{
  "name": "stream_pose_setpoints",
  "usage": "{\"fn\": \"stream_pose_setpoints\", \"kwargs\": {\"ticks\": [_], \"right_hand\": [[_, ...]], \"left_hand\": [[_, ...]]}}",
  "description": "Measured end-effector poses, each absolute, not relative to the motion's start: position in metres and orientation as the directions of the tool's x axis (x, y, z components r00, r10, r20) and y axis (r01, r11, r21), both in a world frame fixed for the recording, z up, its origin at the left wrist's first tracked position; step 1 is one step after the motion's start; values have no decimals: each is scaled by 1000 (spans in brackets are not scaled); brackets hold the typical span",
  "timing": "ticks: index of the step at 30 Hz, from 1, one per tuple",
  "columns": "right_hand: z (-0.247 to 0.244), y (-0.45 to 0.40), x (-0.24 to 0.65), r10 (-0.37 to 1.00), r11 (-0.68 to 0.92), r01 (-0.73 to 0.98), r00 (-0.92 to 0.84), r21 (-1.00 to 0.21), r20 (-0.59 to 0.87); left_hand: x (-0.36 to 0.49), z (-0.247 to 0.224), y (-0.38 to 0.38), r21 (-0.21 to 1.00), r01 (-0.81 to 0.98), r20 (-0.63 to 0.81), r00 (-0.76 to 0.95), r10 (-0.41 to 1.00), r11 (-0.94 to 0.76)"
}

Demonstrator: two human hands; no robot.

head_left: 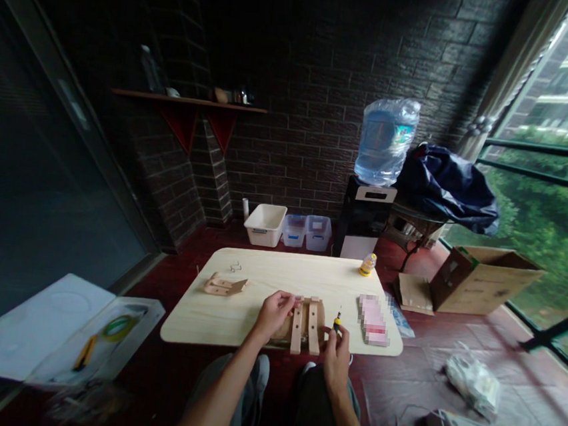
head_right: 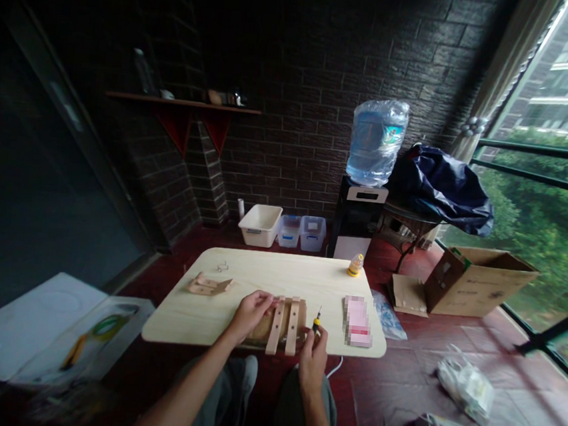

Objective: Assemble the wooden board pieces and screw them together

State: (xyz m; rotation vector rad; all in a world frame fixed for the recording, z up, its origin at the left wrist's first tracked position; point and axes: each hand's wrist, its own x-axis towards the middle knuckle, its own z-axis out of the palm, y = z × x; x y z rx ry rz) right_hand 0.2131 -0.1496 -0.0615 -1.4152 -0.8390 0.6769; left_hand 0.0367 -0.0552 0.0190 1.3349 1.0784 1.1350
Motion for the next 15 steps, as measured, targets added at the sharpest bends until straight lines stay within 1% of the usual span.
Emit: {"fn": "stream_pose_setpoints", "kwargs": {"ticks": [3,9,15], "right_hand": [[-60,-151,214,821,63,85,562,-994,100],[-60,-150,216,837,49,27,545,-998,55],[-63,-148,217,839,32,40,542,-999,49]], "left_hand": [[38,17,-58,999,-19,44,167,985,-41],[38,13,-60,999,39,17,166,986,-24],[36,11,-58,994,113,-35,280,959,3]]}}
